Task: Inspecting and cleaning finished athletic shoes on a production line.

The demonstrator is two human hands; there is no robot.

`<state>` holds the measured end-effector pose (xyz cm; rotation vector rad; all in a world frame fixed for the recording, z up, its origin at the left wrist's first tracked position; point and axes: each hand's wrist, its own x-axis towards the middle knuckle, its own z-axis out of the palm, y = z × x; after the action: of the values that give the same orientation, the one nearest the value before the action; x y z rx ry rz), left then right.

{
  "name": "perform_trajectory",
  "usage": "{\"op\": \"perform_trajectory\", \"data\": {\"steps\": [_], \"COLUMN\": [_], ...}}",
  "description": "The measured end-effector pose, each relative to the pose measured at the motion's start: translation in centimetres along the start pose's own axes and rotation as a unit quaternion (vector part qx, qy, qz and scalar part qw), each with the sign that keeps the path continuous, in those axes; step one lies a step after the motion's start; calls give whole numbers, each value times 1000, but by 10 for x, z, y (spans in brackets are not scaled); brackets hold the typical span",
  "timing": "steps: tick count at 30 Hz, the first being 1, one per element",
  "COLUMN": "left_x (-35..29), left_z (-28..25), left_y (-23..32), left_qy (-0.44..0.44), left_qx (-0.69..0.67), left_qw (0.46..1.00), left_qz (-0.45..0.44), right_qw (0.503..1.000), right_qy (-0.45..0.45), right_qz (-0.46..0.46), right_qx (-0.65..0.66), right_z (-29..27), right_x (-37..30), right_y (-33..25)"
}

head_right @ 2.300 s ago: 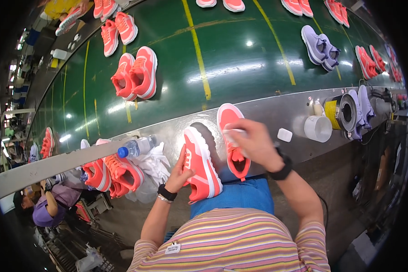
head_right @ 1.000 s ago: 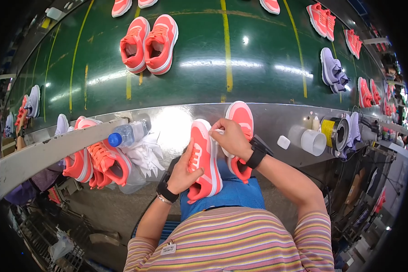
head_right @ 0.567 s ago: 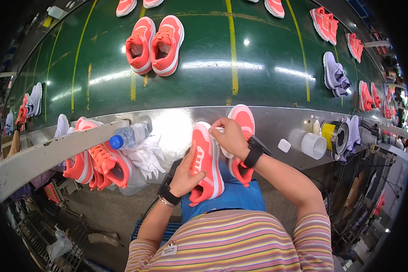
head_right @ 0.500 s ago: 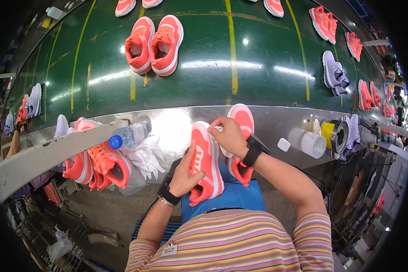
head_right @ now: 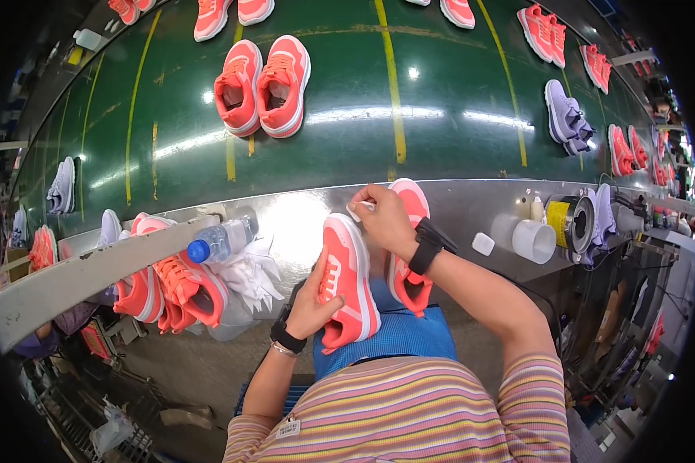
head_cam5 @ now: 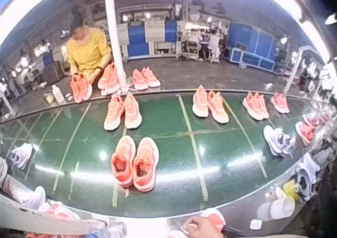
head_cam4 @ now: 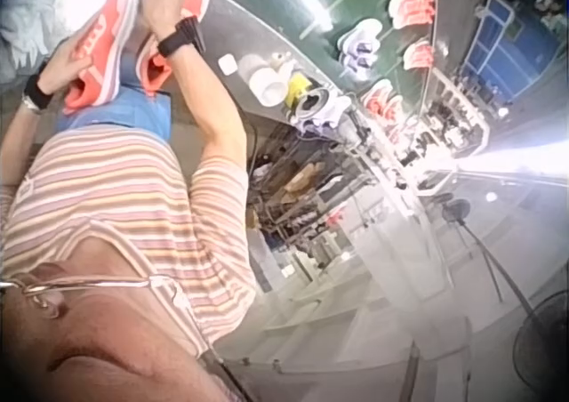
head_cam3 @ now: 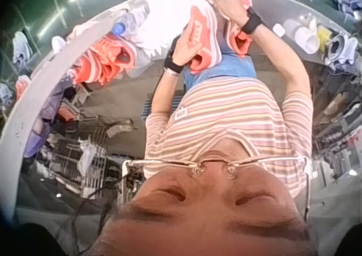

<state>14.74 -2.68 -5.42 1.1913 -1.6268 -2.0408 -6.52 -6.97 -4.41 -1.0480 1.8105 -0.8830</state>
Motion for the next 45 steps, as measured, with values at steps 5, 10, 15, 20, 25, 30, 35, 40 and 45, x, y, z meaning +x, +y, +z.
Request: {"op": "perform_trajectory", "data": {"steps": [5,10,15,20,25,30,35,40,45], "left_x": [-3,1,0,1,0,-2,0,0,3], "left_z": [-7,-10,-12,-14,-16,-19,-21,-21,-21], "left_y": [-6,-4,-8,-4,-1,-2,-12,-10,-11], "left_qy": [-15,-29,-37,-43,-52,-49,-43,-39,-29], "left_qx": [-53,-64,-113,-115,-113,-145,-157,-138,-139], "left_qw": [998,997,993,992,992,988,986,989,990], "left_qz": [-9,16,6,-7,-12,-25,-28,-21,-18], "right_qw": [994,967,944,935,914,939,963,952,952], "right_qy": [-88,-80,-87,-57,-31,-109,-12,-9,-18], "right_qz": [-19,-177,-255,-280,-321,-256,-226,-250,-253], "right_qx": [-67,-168,-189,-213,-245,-200,-146,-178,-174], "right_z": [-6,0,-1,-1,-3,-9,-2,6,5], "right_x": [-5,-3,-23,-43,-56,-77,-52,-51,-68], "right_y": [-17,-2,-5,7,10,5,-2,3,5]}}
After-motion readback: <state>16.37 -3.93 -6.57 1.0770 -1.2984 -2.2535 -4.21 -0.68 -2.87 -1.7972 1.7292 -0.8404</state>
